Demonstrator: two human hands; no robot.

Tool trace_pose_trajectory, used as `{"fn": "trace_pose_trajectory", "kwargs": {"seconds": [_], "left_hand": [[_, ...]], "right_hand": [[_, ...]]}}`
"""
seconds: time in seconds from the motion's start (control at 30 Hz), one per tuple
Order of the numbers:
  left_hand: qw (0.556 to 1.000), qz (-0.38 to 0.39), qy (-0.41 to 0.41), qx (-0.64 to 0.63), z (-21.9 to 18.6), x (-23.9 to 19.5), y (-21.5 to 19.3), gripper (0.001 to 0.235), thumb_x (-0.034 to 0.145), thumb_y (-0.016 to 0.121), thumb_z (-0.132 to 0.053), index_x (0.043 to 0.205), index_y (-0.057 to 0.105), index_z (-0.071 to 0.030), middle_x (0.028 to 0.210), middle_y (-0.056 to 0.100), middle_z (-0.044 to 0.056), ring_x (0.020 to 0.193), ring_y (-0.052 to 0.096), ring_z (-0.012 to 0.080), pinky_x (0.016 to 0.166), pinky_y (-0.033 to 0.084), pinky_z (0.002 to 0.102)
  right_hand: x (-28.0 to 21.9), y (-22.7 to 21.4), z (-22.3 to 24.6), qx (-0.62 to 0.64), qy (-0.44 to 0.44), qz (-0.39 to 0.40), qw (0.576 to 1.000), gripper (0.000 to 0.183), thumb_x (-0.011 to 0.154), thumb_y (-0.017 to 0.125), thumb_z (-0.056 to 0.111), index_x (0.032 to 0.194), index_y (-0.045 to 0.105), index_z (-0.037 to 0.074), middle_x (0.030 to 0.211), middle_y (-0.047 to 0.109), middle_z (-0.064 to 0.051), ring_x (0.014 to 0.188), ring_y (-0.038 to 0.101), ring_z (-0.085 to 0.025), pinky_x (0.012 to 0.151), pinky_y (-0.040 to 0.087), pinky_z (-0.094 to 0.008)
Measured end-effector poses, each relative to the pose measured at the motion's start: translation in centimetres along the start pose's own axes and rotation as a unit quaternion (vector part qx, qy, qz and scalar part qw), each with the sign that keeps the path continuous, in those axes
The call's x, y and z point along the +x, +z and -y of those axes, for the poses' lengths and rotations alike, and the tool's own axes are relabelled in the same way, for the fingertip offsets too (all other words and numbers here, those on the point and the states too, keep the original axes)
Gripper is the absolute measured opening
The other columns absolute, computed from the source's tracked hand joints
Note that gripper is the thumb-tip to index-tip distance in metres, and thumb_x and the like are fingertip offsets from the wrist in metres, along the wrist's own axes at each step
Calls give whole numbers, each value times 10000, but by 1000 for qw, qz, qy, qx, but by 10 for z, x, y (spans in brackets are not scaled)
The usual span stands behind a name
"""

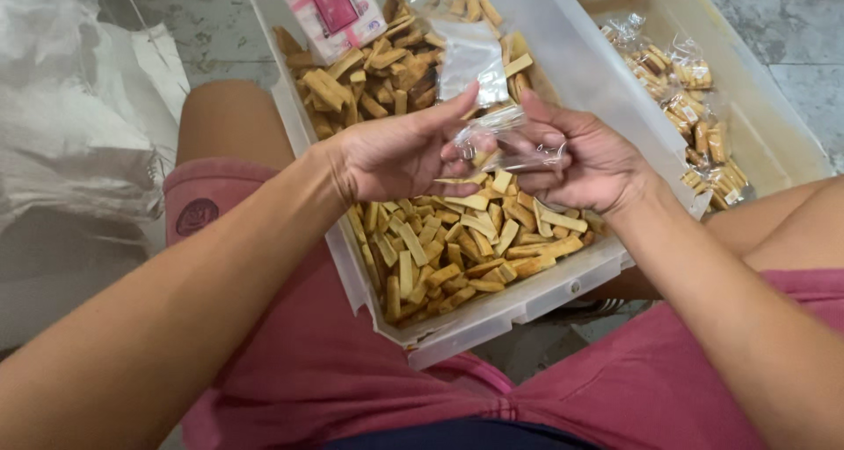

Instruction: The person sits on the floor and packs rectangular snack pieces from a large plastic container into small clear plastic bags. They repeatedly fill each bag, tie it with a small rubber band from a nearby cup, and place the sealed bag aside.

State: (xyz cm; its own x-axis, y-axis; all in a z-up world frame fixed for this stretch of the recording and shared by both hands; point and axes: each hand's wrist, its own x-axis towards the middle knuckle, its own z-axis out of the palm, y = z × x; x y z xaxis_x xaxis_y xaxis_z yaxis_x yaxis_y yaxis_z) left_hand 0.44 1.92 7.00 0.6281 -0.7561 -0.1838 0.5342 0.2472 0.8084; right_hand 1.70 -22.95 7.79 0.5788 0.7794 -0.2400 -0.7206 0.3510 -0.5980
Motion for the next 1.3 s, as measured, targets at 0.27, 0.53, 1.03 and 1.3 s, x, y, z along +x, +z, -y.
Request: {"fn": "trace_pose_trajectory", "kwargs": {"seconds": [0.27, 0.53, 1.03, 1.3], "left_hand": [[988, 51, 87, -118, -2, -13, 2, 458, 964, 609, -548, 781, 654, -131, 977, 732, 33, 1076, 692, 196, 1192, 456, 462], [988, -33, -23, 150, -21, -31, -16, 378, 1059, 410, -604, 1035, 560, -258, 1043, 720, 34, 1078, 635, 147, 1054, 396, 414], [843, -415, 162, -302, 35, 38, 4, 343, 1043, 562, -381, 1120, 703, -79, 1026, 678, 111, 892, 625, 235, 925, 526, 441], [769, -467, 289, -327, 23, 18, -66, 268, 1058, 487, -210, 1109, 711, -73, 874, 763, 37, 722, 669, 146, 711, 595, 361]], "right_hand": [[-9, 4, -4, 25, 14, 95, 995, 416, 1085, 543, 353, 1003, 705, -22, 646, 646, -66, 360, 457, -9, 355, 305, -149], [-5, 8, -11, -118, 23, 123, 985, 376, 1121, 628, 290, 868, 691, 20, 753, 667, -85, 474, 497, -27, 451, 379, -148], [40, 53, -53, -279, -252, -119, 919, 416, 963, 737, 252, 1285, 662, -1, 1260, 729, -139, 1122, 734, -205, 983, 649, -367], [70, -12, -76, -585, -77, -200, 782, 185, 917, 635, 129, 1064, 733, 74, 1005, 751, -91, 842, 724, -183, 658, 596, -337]]}}
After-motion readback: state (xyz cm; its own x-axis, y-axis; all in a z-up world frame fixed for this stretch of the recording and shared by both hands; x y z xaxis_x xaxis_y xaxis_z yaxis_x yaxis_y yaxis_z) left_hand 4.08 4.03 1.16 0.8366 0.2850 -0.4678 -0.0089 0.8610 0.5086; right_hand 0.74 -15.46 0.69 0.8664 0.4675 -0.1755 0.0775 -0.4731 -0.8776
